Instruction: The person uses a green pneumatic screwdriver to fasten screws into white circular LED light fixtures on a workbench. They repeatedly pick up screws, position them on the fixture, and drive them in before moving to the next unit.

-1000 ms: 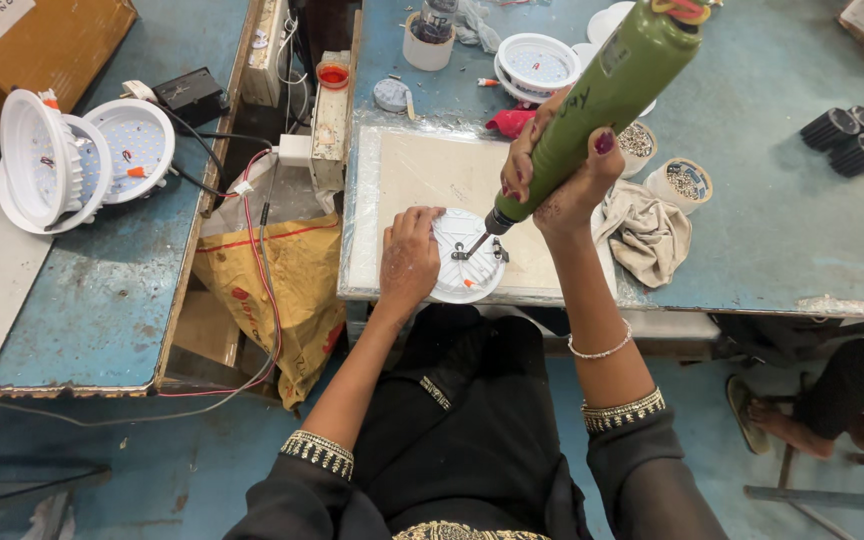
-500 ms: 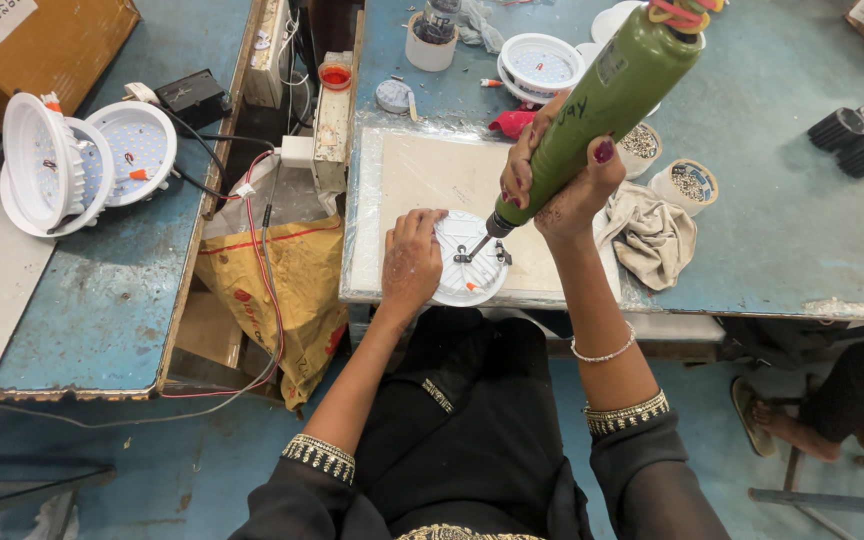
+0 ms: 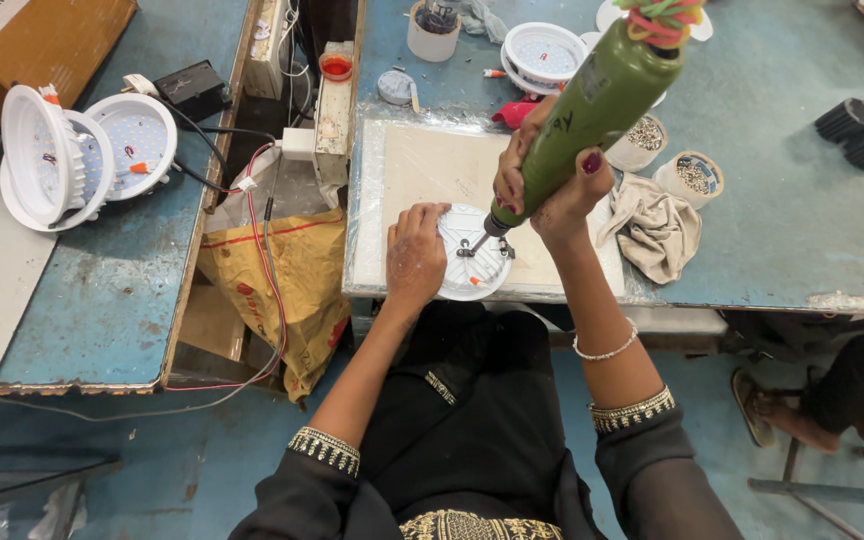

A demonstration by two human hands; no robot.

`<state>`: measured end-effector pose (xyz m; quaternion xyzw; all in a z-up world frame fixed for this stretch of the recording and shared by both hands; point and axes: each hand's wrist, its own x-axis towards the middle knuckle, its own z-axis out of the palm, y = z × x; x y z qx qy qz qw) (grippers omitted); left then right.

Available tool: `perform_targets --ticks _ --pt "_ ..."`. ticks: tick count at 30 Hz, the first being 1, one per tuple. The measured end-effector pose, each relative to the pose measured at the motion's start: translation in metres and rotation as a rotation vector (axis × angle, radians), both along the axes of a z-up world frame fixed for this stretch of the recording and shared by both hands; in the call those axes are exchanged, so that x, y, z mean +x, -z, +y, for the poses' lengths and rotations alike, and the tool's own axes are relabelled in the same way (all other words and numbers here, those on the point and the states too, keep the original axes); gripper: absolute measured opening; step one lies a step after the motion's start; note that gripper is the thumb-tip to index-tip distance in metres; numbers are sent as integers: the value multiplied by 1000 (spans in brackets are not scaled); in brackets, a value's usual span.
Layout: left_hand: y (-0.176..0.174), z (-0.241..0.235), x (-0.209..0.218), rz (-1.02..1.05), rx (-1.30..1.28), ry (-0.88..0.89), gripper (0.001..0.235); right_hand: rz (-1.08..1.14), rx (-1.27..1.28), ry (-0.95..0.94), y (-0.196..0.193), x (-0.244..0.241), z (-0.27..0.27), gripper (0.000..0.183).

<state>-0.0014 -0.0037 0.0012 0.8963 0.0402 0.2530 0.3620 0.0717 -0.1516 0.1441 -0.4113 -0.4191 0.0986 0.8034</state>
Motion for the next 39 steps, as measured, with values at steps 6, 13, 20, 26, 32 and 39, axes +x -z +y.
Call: perform_targets --ticks 6,13,20,26,32,39 --pt "-1 0 -2 -30 10 -18 45 -29 -15 54 -14 -2 6 69" --pt "1 1 0 -20 1 -9 44 -44 14 65 -22 -4 10 68" --pt "0 2 0 -16 -2 -6 43 -37 12 94 -18 -4 15 67" --pt "0 2 0 -19 2 -6 43 -33 21 58 -18 -6 9 67" --pt "-2 2 0 -21 -1 -7 43 -53 22 110 -12 -8 10 62" --pt "-2 2 0 -9 -8 -10 43 -28 45 87 -7 -3 10 66"
